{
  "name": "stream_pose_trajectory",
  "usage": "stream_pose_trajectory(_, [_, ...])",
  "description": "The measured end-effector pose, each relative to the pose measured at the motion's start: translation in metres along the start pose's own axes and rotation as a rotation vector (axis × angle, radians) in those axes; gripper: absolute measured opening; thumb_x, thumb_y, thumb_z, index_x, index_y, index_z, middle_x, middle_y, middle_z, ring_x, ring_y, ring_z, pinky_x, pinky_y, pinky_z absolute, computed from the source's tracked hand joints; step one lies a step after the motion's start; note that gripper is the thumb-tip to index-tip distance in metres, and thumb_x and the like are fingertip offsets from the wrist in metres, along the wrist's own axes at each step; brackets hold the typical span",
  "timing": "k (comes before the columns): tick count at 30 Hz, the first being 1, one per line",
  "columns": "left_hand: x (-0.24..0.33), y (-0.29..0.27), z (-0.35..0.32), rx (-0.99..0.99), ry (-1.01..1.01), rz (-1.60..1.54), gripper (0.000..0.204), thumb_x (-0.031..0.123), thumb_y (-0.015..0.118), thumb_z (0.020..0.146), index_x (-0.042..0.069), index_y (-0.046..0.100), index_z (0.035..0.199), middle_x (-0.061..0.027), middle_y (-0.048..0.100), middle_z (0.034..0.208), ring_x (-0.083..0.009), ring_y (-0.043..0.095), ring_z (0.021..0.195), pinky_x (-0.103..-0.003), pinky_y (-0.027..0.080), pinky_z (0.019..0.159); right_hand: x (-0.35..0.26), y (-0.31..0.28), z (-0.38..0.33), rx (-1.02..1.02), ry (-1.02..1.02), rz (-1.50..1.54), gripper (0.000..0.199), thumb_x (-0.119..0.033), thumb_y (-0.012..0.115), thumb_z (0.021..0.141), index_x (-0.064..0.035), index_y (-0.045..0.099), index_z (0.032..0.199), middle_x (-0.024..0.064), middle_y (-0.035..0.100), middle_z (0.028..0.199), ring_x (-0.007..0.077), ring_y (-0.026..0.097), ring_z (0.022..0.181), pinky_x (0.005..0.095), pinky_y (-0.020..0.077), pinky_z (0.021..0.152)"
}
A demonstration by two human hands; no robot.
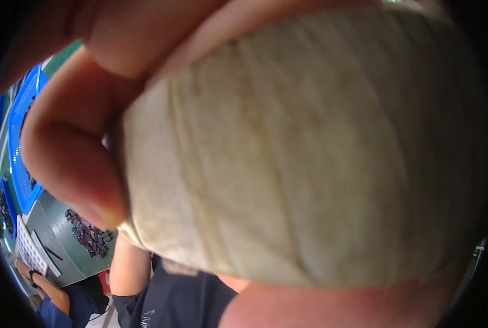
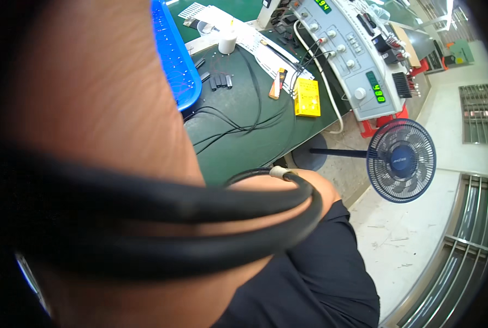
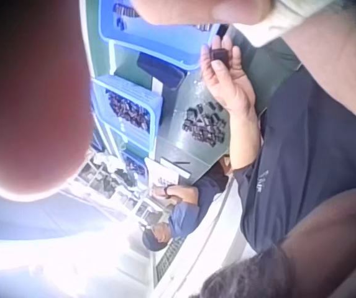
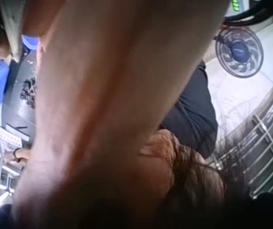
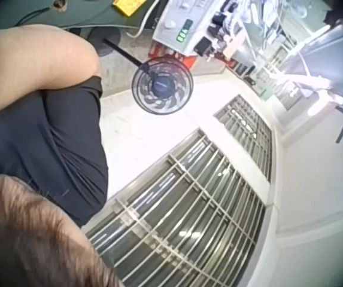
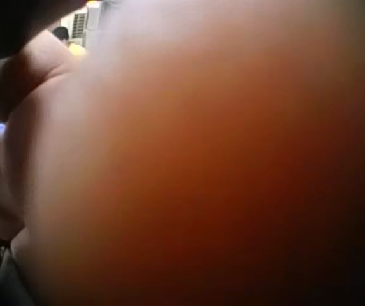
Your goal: The person tests electronic components by picking them from trays and touching the wire ends of each unit to a handheld testing probe on the workbench.
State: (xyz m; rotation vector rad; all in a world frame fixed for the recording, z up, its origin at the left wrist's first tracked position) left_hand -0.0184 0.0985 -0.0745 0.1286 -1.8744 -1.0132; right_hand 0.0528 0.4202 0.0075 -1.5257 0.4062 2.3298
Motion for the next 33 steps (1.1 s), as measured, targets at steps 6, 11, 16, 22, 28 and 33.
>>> stream_pose_trajectory(6, [-0.002, 0.000, -0.005, 0.157, 0.081, 0.064, 0.050, 0.015, 0.058, 0.115, 0.001, 0.043, 0.160, -0.0231, 0.058, 0.154, -0.0299, 0.066, 0.131, -0.038, 0.059, 0.108, -0.016, -0.044, -0.011, 0.071, 0.108, -0.143, 0.042, -0.020, 0.066, 0.108, -0.0022, 0.061, 0.146, 0.0227, 0.069, 0.128, 0.0293, 0.066, 0.106, 0.0316, 0.0528, 0.082])
stream_pose_trajectory(11, [0.001, -0.014, -0.003, 0.250, 0.162, 0.151, 0.046, 0.017, 0.061, 0.114, 0.003, 0.051, 0.156, -0.0190, 0.062, 0.149, -0.0229, 0.068, 0.124, -0.034, 0.058, 0.104, -0.024, -0.073, -0.020, 0.174, 0.136, -0.210, 0.042, -0.022, 0.064, 0.109, -0.0028, 0.060, 0.147, 0.0229, 0.069, 0.130, 0.0306, 0.066, 0.108, 0.0326, 0.0528, 0.085])
stream_pose_trajectory(16, [0.001, 0.008, 0.008, 0.105, 0.099, 0.146, 0.039, 0.014, 0.064, 0.112, 0.006, 0.057, 0.150, -0.0160, 0.063, 0.145, -0.0232, 0.068, 0.122, -0.037, 0.059, 0.103, -0.006, -0.076, -0.030, 0.206, 0.195, -0.156, 0.043, -0.023, 0.062, 0.110, -0.0034, 0.060, 0.148, 0.0231, 0.068, 0.132, 0.0319, 0.065, 0.111, 0.0336, 0.0528, 0.088])
stream_pose_trajectory(22, [-0.014, 0.004, 0.004, 0.046, 0.045, 0.145, 0.035, 0.010, 0.067, 0.109, 0.004, 0.060, 0.143, -0.0155, 0.068, 0.137, -0.0234, 0.071, 0.116, -0.037, 0.060, 0.100, 0.021, -0.080, -0.032, 0.264, 0.231, -0.063, 0.044, -0.026, 0.060, 0.111, -0.0041, 0.060, 0.149, 0.0233, 0.067, 0.135, 0.0335, 0.065, 0.115, 0.0348, 0.0529, 0.091])
stream_pose_trajectory(28, [-0.019, 0.011, 0.006, 0.014, 0.031, 0.156, 0.031, 0.007, 0.069, 0.107, 0.003, 0.064, 0.138, -0.0173, 0.072, 0.131, -0.0251, 0.073, 0.113, -0.036, 0.062, 0.096, 0.033, -0.109, -0.040, 0.300, 0.293, -0.057, 0.045, -0.028, 0.058, 0.112, -0.0048, 0.059, 0.150, 0.0236, 0.067, 0.138, 0.0351, 0.064, 0.118, 0.0359, 0.0529, 0.094])
stream_pose_trajectory(33, [-0.029, 0.018, 0.009, -0.024, -0.029, 0.123, 0.028, 0.004, 0.070, 0.105, 0.001, 0.067, 0.133, -0.0187, 0.075, 0.126, -0.0265, 0.074, 0.111, -0.035, 0.064, 0.093, 0.033, -0.145, -0.056, 0.351, 0.373, -0.107, 0.046, -0.030, 0.056, 0.112, -0.0054, 0.059, 0.151, 0.0238, 0.066, 0.140, 0.0364, 0.064, 0.121, 0.0369, 0.0529, 0.097])
Point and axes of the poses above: each hand's wrist, its own z-axis towards the middle knuckle, its own y-axis out of the palm, x = y × z, the point moved 7 cm from there along z, towards the middle knuckle
